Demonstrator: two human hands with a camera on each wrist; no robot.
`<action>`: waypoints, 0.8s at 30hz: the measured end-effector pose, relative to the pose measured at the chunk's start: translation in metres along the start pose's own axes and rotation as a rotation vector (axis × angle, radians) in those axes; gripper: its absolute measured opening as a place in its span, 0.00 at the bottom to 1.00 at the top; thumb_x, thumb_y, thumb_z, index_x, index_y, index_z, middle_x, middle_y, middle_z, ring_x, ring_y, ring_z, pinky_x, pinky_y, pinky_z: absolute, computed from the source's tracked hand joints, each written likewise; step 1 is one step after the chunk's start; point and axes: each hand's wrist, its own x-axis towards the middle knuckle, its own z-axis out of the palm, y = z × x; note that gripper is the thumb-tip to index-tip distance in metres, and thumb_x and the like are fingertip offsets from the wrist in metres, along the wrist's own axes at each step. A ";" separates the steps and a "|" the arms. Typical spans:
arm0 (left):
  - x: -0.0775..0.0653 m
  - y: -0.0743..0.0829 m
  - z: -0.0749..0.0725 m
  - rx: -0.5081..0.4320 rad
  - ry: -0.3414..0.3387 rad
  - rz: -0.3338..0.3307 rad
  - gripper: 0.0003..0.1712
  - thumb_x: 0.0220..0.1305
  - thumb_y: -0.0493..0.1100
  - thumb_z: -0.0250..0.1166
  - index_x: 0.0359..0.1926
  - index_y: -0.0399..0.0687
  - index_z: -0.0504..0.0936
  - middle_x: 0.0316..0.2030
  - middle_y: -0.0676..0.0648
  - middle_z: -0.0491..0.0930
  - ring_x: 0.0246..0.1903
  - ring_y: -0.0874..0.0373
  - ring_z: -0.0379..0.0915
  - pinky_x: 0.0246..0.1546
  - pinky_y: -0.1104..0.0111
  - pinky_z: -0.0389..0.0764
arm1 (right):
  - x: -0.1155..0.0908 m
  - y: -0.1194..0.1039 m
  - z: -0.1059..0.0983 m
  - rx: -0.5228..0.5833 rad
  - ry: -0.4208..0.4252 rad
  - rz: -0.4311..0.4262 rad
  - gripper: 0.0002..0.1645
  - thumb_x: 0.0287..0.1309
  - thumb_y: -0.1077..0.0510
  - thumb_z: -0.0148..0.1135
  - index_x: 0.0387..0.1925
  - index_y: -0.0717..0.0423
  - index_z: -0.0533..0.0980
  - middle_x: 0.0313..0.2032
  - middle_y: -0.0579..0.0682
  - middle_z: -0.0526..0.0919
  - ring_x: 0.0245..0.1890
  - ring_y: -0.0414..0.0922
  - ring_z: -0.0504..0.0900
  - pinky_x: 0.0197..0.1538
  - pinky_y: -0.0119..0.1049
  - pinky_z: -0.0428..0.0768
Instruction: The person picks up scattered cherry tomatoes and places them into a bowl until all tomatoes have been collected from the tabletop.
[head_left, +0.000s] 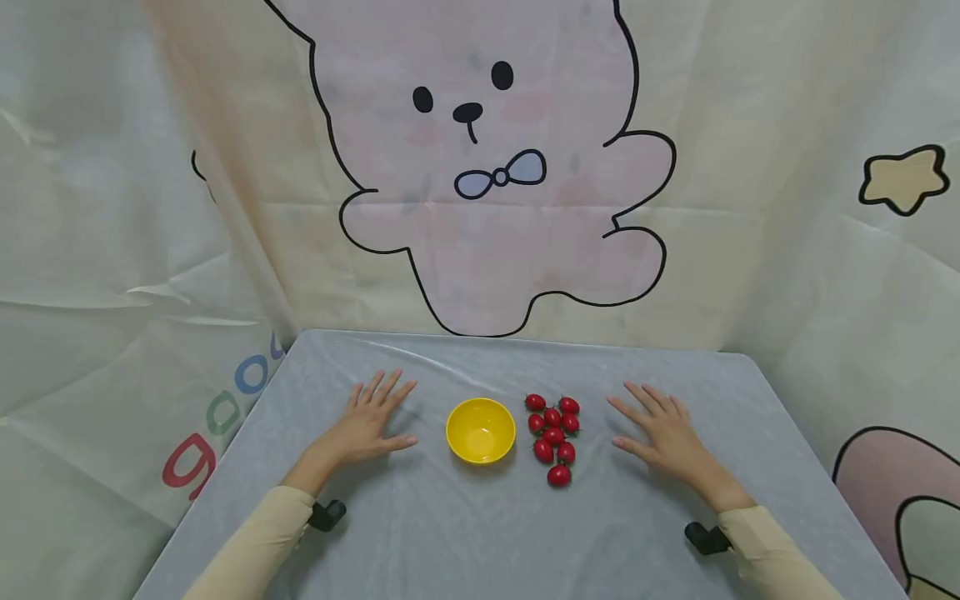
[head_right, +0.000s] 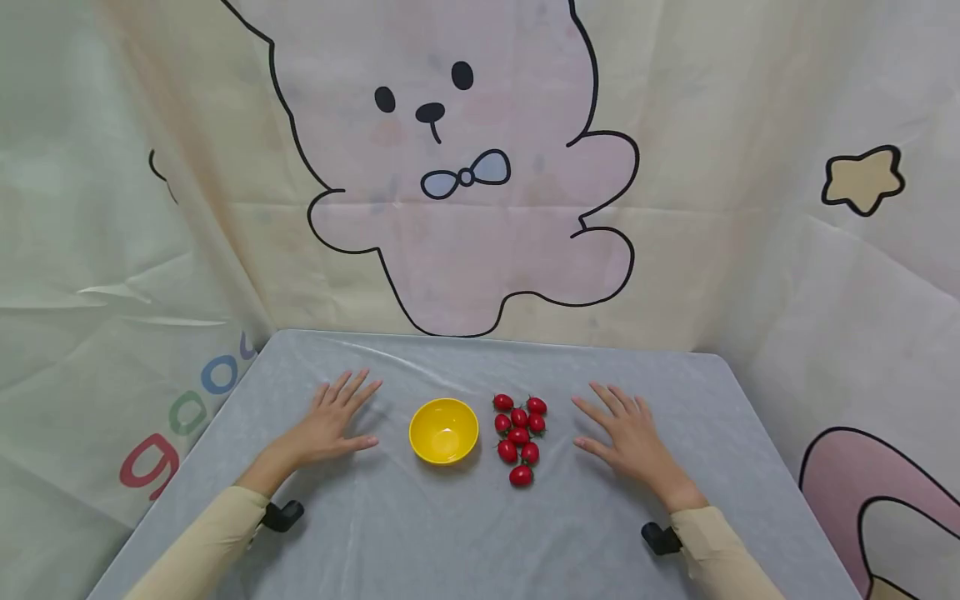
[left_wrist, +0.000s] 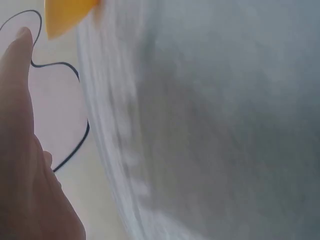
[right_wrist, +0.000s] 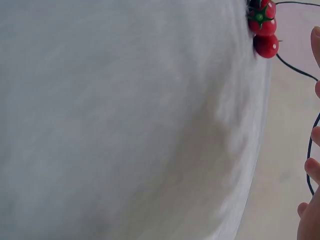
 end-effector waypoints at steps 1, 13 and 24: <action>0.001 0.002 -0.001 -0.013 -0.010 0.000 0.56 0.56 0.75 0.61 0.79 0.65 0.47 0.80 0.44 0.42 0.78 0.36 0.37 0.70 0.31 0.43 | 0.003 -0.001 0.000 0.008 0.006 -0.005 0.42 0.50 0.39 0.71 0.68 0.41 0.71 0.70 0.60 0.67 0.67 0.67 0.63 0.60 0.73 0.58; 0.015 0.027 -0.001 -0.064 -0.046 0.049 0.56 0.59 0.73 0.61 0.79 0.66 0.44 0.80 0.46 0.38 0.79 0.37 0.35 0.72 0.32 0.42 | 0.036 -0.019 0.009 0.073 0.085 -0.005 0.36 0.49 0.43 0.74 0.60 0.47 0.78 0.65 0.60 0.73 0.64 0.61 0.68 0.61 0.65 0.60; 0.021 0.043 0.008 -0.115 -0.094 0.081 0.55 0.61 0.71 0.60 0.79 0.67 0.41 0.80 0.48 0.34 0.79 0.37 0.32 0.72 0.32 0.40 | 0.055 -0.034 0.021 0.088 0.087 0.094 0.32 0.51 0.43 0.74 0.56 0.51 0.81 0.61 0.59 0.77 0.62 0.60 0.71 0.63 0.66 0.63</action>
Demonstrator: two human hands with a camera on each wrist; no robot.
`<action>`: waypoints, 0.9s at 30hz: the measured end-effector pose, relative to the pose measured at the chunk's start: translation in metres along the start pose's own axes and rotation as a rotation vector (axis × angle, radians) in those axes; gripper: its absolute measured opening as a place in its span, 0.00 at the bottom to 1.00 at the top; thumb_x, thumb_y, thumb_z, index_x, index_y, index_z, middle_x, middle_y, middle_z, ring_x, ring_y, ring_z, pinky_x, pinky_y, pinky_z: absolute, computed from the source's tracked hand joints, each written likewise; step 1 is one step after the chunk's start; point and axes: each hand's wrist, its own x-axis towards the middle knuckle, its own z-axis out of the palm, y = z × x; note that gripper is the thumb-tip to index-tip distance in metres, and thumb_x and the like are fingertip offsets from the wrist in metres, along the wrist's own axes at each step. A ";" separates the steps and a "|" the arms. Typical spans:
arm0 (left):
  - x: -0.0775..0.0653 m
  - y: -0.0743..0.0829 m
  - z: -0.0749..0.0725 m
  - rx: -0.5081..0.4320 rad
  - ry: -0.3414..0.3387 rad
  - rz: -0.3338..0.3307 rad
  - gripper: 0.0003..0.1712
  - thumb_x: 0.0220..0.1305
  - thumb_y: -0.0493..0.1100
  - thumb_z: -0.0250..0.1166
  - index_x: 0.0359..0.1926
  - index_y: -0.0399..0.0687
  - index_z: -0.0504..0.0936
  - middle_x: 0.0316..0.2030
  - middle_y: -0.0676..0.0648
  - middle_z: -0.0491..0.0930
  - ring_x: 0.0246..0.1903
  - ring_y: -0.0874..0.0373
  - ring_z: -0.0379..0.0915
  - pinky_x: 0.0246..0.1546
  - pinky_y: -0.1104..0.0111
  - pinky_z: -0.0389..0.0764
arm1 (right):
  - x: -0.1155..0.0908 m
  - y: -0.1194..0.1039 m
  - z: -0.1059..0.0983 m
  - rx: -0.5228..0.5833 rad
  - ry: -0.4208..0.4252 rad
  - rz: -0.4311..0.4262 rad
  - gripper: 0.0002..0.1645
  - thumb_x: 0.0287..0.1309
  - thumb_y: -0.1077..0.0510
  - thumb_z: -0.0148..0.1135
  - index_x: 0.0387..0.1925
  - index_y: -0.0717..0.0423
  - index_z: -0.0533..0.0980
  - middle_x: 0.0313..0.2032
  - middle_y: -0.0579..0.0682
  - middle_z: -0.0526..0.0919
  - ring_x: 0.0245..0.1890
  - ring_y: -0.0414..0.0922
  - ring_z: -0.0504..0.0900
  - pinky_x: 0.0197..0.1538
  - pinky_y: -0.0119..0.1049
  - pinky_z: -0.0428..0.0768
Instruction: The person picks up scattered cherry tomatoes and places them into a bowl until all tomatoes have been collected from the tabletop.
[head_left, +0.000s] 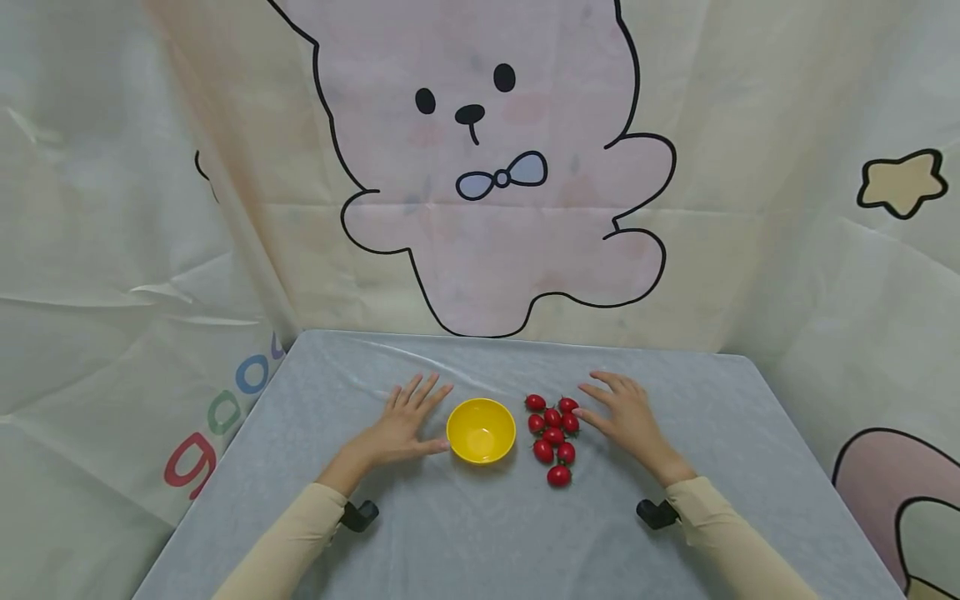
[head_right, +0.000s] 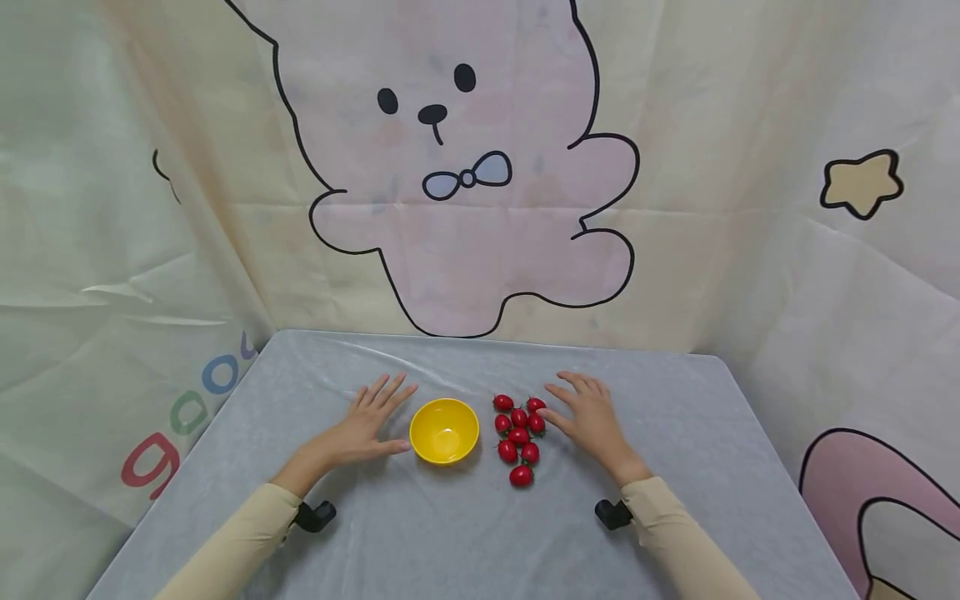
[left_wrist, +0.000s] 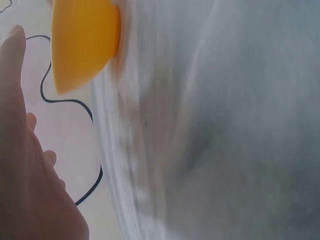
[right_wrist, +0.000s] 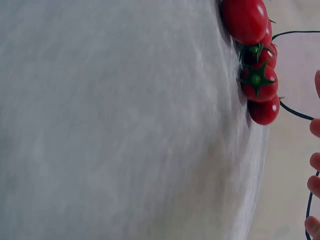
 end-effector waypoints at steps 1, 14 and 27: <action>0.000 0.001 0.001 -0.006 -0.001 0.004 0.54 0.61 0.71 0.60 0.79 0.67 0.42 0.80 0.48 0.35 0.79 0.36 0.32 0.72 0.32 0.40 | 0.001 -0.001 0.001 -0.004 0.003 0.009 0.31 0.50 0.43 0.74 0.55 0.51 0.81 0.61 0.59 0.77 0.62 0.60 0.71 0.62 0.66 0.64; 0.006 0.016 0.013 -0.046 -0.038 0.024 0.52 0.63 0.72 0.56 0.79 0.63 0.43 0.80 0.49 0.35 0.79 0.37 0.32 0.72 0.32 0.40 | 0.006 -0.011 0.015 -0.014 0.007 0.107 0.27 0.52 0.43 0.73 0.47 0.58 0.84 0.56 0.60 0.81 0.60 0.60 0.74 0.63 0.63 0.66; 0.010 0.025 0.020 -0.054 -0.062 0.017 0.53 0.63 0.73 0.55 0.79 0.58 0.46 0.80 0.43 0.39 0.79 0.38 0.32 0.72 0.33 0.40 | 0.012 -0.017 0.025 -0.010 0.043 0.163 0.24 0.49 0.40 0.74 0.32 0.58 0.86 0.48 0.60 0.84 0.52 0.60 0.78 0.58 0.62 0.69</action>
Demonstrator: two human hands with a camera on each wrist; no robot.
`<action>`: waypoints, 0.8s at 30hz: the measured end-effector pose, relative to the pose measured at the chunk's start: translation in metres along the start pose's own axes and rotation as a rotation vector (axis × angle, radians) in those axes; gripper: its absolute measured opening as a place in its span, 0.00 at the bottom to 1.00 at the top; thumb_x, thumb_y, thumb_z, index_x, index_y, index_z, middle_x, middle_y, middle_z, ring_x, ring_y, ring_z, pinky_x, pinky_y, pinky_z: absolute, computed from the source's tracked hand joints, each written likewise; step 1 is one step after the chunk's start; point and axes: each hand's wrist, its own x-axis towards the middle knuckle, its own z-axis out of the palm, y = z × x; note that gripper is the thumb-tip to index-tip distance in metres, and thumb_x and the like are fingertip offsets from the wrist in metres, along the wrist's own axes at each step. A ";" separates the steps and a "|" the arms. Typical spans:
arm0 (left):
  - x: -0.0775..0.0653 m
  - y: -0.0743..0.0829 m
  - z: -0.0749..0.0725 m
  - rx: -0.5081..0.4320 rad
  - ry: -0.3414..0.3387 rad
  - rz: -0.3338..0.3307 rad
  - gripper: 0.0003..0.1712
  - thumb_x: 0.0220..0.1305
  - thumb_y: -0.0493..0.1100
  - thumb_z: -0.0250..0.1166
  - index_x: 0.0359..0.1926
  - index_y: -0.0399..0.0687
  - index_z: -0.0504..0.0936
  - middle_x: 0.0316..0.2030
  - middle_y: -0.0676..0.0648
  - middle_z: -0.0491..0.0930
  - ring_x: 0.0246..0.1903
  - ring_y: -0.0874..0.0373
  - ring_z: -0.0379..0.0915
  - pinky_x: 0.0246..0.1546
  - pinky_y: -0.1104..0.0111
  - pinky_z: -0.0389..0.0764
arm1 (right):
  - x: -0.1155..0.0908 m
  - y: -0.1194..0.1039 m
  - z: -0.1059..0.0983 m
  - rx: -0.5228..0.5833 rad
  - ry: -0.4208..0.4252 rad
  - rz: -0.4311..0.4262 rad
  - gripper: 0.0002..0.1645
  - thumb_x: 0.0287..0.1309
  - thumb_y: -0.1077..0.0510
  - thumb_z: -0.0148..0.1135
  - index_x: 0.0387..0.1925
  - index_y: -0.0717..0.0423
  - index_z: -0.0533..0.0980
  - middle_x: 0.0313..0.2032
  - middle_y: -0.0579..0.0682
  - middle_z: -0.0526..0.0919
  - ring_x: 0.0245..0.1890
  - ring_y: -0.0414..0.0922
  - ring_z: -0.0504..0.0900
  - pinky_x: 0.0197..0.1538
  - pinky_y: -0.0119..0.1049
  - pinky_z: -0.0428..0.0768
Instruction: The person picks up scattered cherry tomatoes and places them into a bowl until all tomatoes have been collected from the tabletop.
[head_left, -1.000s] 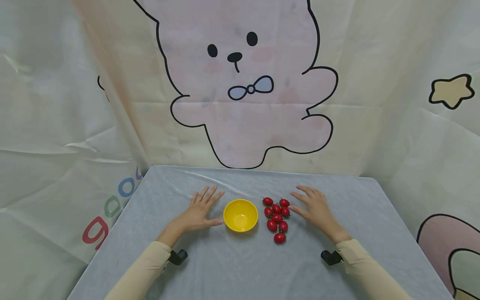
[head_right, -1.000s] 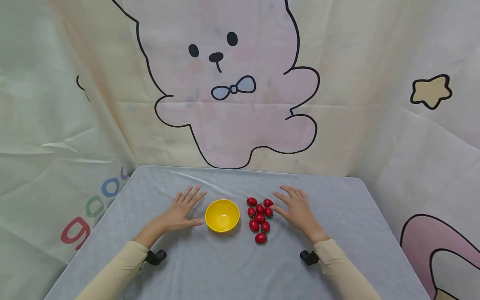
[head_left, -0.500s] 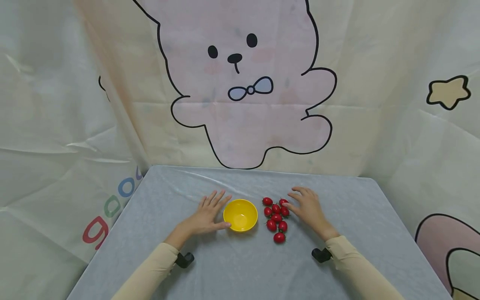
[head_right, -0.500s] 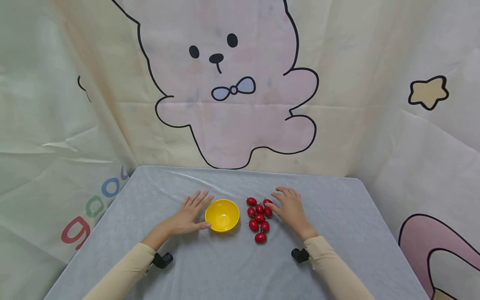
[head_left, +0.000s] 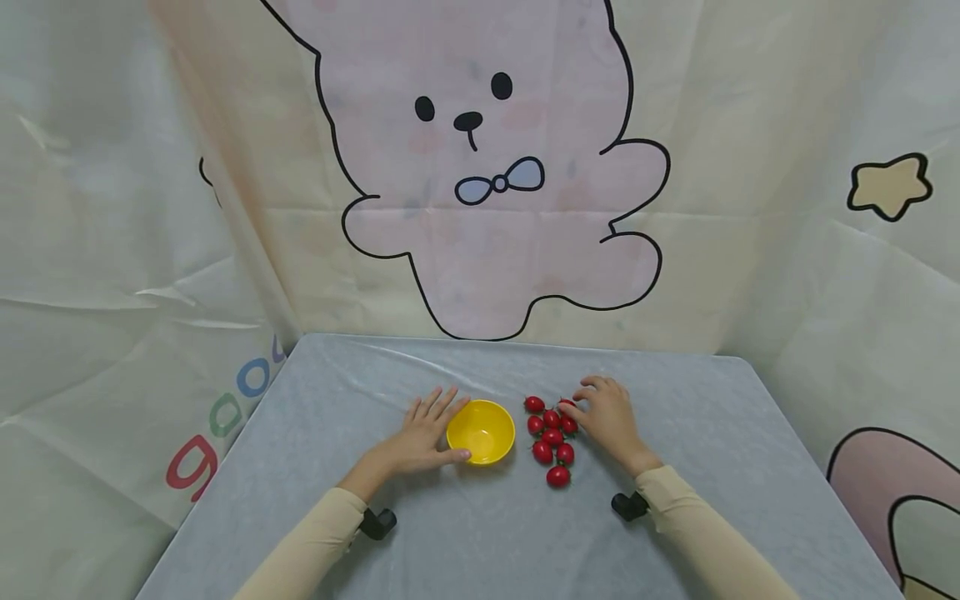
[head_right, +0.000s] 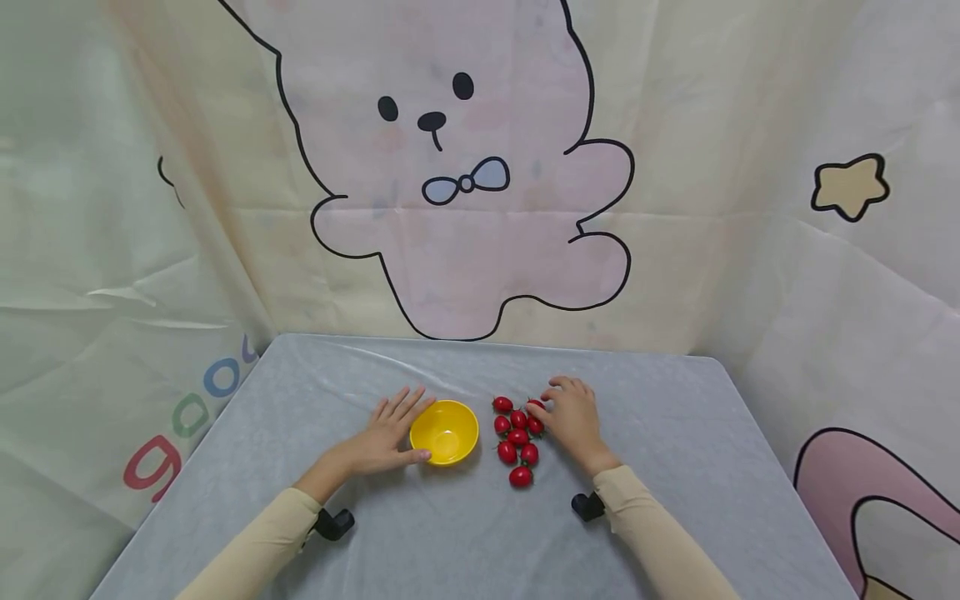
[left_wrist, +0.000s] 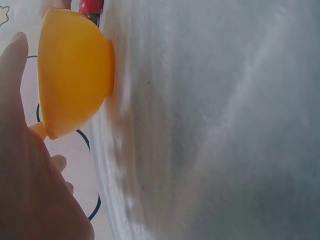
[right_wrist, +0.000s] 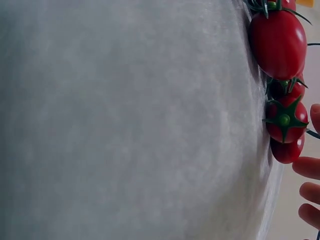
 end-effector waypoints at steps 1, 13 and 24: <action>0.000 0.000 0.000 -0.003 -0.001 -0.002 0.53 0.63 0.73 0.55 0.79 0.58 0.46 0.80 0.43 0.40 0.79 0.38 0.32 0.72 0.33 0.40 | 0.000 0.000 0.001 -0.008 -0.004 0.006 0.24 0.49 0.40 0.74 0.31 0.58 0.86 0.47 0.60 0.84 0.51 0.60 0.78 0.58 0.62 0.69; 0.001 0.001 0.002 -0.012 -0.005 -0.002 0.53 0.63 0.72 0.56 0.79 0.57 0.46 0.80 0.42 0.41 0.79 0.36 0.34 0.71 0.32 0.41 | 0.000 -0.005 0.005 -0.097 -0.053 0.069 0.28 0.48 0.35 0.73 0.24 0.58 0.85 0.42 0.60 0.85 0.46 0.58 0.79 0.53 0.59 0.73; 0.001 -0.001 0.006 -0.012 -0.009 -0.027 0.56 0.60 0.76 0.54 0.79 0.57 0.44 0.80 0.45 0.39 0.79 0.39 0.32 0.73 0.34 0.38 | 0.005 -0.008 0.005 -0.090 -0.109 0.131 0.28 0.48 0.35 0.73 0.18 0.56 0.82 0.39 0.58 0.85 0.43 0.56 0.78 0.48 0.55 0.73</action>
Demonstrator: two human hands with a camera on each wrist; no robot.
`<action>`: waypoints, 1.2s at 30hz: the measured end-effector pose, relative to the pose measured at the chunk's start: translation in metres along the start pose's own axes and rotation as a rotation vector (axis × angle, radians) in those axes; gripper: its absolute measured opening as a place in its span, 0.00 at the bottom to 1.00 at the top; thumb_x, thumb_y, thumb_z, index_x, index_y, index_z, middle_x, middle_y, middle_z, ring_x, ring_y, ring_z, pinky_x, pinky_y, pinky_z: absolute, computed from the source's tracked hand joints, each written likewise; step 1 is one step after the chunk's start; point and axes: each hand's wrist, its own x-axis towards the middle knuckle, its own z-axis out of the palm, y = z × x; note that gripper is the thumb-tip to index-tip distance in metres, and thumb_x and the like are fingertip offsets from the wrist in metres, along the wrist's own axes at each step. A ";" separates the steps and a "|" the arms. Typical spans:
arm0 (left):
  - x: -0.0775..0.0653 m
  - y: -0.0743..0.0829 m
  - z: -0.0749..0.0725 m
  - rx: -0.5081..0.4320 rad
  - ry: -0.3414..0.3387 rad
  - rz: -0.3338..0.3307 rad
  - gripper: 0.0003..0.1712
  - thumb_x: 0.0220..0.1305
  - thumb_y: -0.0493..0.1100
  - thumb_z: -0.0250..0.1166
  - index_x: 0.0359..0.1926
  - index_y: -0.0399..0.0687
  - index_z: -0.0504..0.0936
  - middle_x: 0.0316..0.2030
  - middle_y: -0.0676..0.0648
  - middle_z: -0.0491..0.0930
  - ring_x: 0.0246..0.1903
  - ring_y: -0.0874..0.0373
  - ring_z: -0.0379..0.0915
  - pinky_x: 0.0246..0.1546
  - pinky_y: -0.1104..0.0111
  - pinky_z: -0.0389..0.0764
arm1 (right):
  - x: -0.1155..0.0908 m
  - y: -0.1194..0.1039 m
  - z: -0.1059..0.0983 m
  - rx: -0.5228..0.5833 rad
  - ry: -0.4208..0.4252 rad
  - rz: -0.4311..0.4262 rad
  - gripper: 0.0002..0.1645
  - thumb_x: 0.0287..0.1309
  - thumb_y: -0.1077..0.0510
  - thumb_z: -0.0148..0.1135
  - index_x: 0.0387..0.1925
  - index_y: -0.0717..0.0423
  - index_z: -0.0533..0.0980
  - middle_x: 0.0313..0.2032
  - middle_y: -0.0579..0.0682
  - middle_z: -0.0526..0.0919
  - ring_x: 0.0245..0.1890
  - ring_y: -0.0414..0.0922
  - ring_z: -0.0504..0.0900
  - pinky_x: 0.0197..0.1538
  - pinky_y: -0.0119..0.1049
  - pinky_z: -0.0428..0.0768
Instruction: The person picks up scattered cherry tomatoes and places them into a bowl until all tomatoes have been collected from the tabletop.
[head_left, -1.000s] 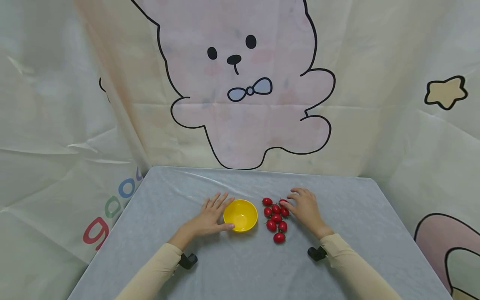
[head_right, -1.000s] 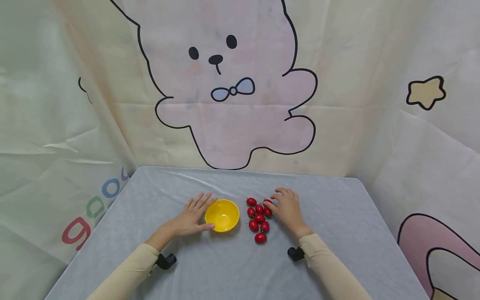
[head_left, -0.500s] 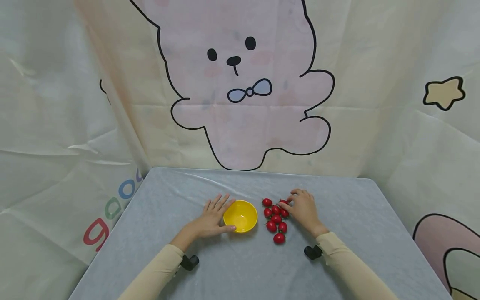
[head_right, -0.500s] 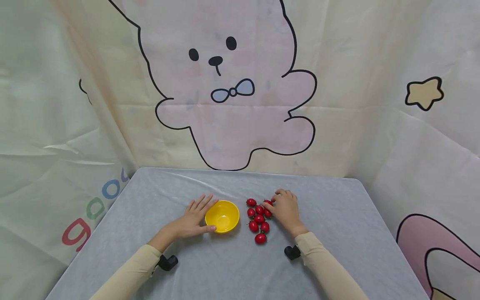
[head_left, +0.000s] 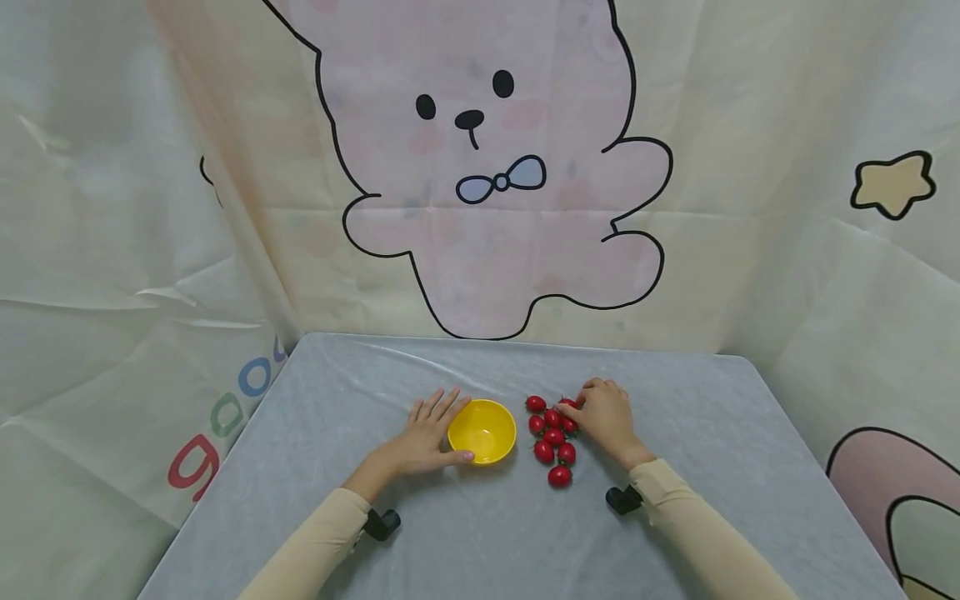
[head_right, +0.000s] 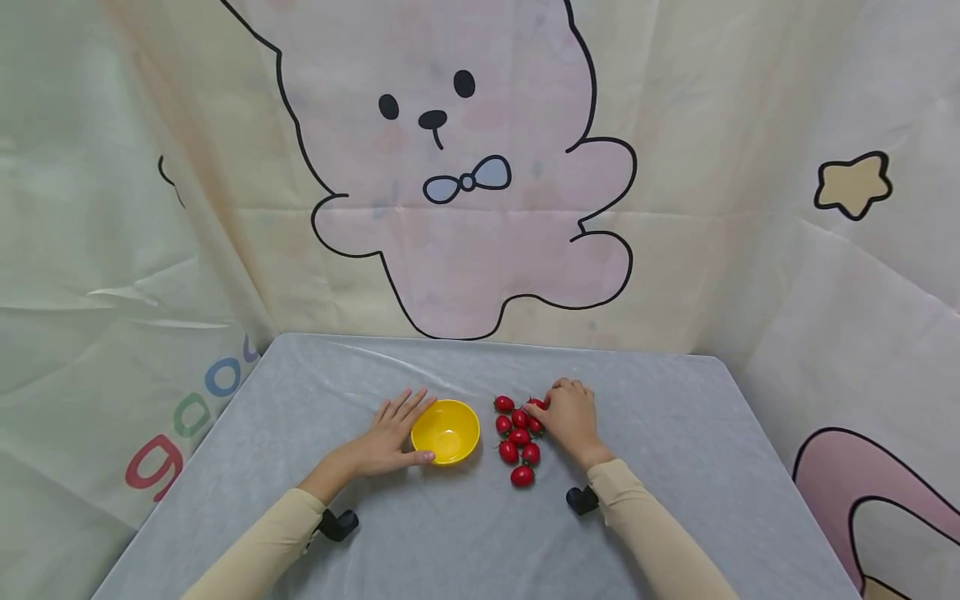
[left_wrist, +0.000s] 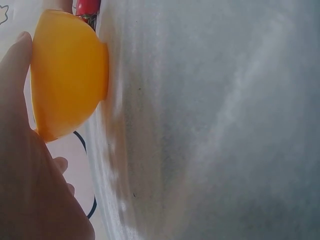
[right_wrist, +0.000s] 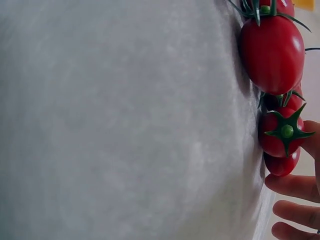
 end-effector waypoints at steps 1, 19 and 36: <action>0.000 0.000 0.000 -0.002 -0.004 -0.006 0.57 0.60 0.76 0.54 0.79 0.57 0.43 0.80 0.46 0.38 0.79 0.40 0.32 0.73 0.34 0.37 | 0.000 0.000 0.000 -0.001 -0.003 0.001 0.28 0.48 0.35 0.73 0.18 0.55 0.82 0.39 0.58 0.85 0.43 0.56 0.78 0.48 0.55 0.73; 0.001 0.001 0.000 -0.019 -0.004 -0.018 0.59 0.57 0.77 0.57 0.79 0.57 0.44 0.80 0.47 0.38 0.79 0.41 0.31 0.74 0.35 0.37 | 0.006 -0.011 -0.018 0.026 0.035 -0.036 0.24 0.48 0.40 0.75 0.25 0.58 0.85 0.42 0.58 0.85 0.45 0.56 0.79 0.49 0.56 0.75; 0.003 0.001 0.004 -0.056 -0.008 -0.038 0.59 0.56 0.77 0.58 0.79 0.58 0.45 0.80 0.47 0.41 0.79 0.40 0.33 0.74 0.35 0.36 | 0.012 -0.043 -0.036 0.042 0.040 -0.127 0.21 0.49 0.41 0.75 0.30 0.56 0.85 0.48 0.58 0.85 0.49 0.57 0.79 0.54 0.57 0.76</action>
